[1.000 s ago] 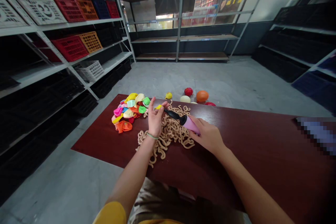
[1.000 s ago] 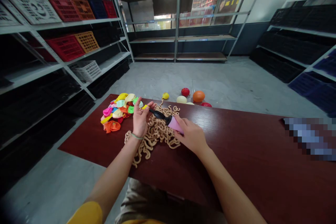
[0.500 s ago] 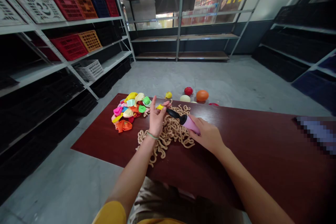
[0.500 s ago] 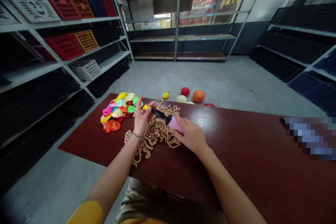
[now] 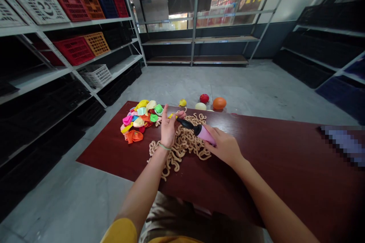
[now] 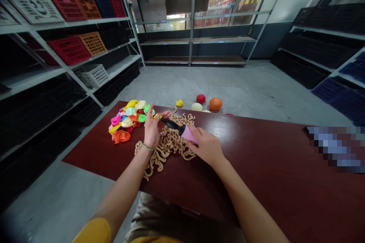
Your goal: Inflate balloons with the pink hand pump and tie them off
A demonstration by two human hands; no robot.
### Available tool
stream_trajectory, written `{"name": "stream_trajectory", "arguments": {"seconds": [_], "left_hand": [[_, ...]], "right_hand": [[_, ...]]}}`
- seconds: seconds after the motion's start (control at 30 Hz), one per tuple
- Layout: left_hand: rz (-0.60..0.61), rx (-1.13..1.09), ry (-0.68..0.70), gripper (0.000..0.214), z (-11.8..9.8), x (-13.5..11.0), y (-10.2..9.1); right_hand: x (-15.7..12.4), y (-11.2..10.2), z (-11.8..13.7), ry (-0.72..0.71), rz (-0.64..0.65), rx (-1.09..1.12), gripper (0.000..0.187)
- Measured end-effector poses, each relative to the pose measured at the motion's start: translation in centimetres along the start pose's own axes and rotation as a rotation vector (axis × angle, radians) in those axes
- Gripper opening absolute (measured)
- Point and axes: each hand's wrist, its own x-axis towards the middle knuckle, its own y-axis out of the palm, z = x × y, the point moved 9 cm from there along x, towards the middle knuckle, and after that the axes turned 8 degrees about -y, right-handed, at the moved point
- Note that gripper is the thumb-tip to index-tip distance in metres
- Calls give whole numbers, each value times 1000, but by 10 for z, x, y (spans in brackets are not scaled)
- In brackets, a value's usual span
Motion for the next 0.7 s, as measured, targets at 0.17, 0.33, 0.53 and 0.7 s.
{"name": "stream_trajectory", "arguments": {"seconds": [0.17,0.33,0.53,0.7], "left_hand": [[31,43,5,90,7,1,3],[45,70,-12,93,14,-2,10],[-137,15,120,87,-3,-5,-2],[-263,29,253,72,-13,-2,-11]], "right_hand": [[0,1,0,11,2,8,58],[-1,3,0,39,5,32,58],[1,5,9,59,-69,85,57],[0,4,14,63,-126,144,59]]}}
